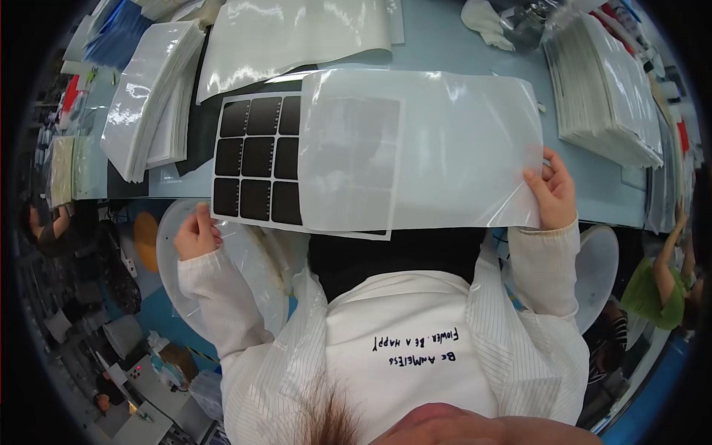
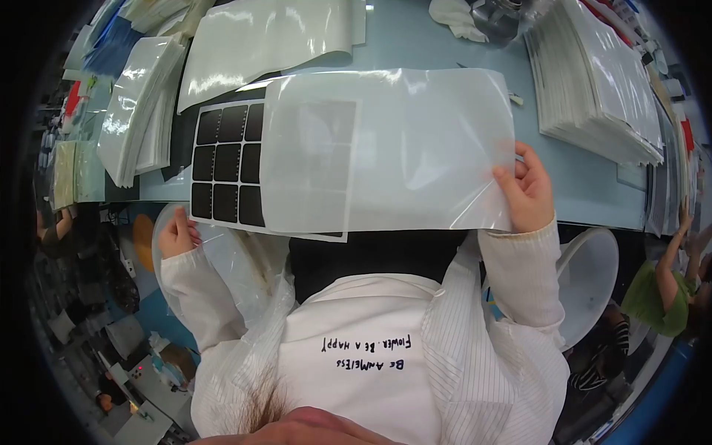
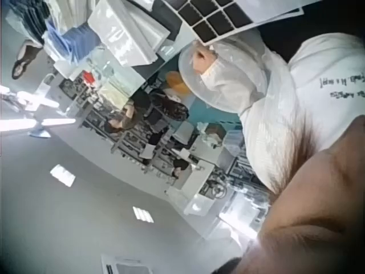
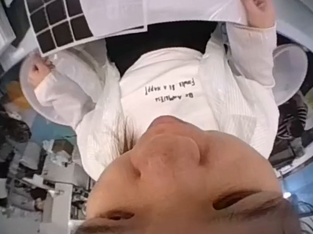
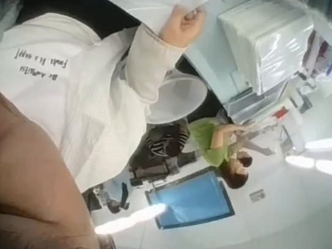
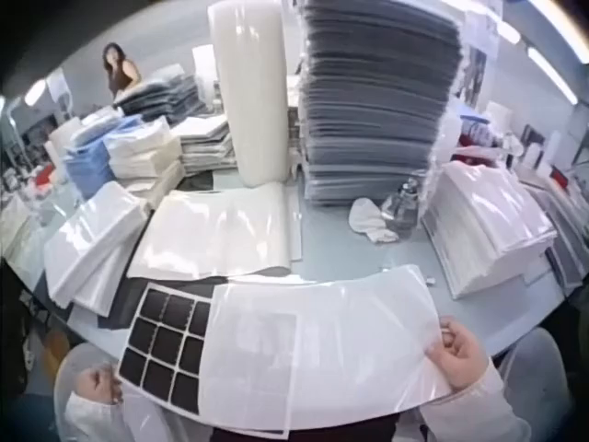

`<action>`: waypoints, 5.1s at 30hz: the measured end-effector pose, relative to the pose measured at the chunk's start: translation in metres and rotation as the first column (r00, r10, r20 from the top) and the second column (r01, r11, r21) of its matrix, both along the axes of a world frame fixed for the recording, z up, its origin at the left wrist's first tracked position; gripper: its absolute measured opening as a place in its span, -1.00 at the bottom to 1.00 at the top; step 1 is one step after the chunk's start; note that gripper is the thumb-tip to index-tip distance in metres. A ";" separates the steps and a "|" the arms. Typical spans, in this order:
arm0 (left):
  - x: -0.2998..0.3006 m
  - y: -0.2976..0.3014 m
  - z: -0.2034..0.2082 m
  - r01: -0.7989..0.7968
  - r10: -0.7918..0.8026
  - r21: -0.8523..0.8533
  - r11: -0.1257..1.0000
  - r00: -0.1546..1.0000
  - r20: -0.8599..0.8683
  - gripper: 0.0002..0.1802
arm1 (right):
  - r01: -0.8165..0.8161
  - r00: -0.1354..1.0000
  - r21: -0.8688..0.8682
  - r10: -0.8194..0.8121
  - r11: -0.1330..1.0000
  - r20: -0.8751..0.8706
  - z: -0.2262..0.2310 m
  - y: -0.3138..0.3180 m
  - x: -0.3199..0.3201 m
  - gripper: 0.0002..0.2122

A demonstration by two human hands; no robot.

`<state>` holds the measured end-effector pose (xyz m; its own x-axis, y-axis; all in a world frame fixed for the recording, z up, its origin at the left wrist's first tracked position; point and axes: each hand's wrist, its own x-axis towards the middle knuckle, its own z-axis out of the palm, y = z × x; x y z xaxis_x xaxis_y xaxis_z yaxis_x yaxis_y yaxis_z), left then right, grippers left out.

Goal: Assembling a grid of solar cells onto a backing sheet at a production workstation.

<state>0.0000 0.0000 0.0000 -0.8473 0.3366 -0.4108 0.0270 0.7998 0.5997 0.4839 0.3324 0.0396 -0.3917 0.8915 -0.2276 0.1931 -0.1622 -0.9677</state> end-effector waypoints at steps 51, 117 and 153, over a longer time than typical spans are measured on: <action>-0.055 0.033 0.097 0.186 -0.510 0.763 0.619 0.834 0.211 -0.26 | -0.078 0.997 0.024 0.078 0.997 0.016 -0.055 0.036 0.027 -0.50; 0.079 0.174 0.023 0.933 -0.675 0.053 0.356 0.296 -0.676 -0.58 | -0.614 0.762 0.645 0.129 0.456 0.635 -0.007 0.029 -0.045 -0.61; 0.076 0.172 0.025 0.896 -0.704 -0.090 0.435 0.276 -0.655 -0.46 | -0.635 0.754 0.588 0.239 0.501 0.612 -0.005 0.041 -0.039 -0.38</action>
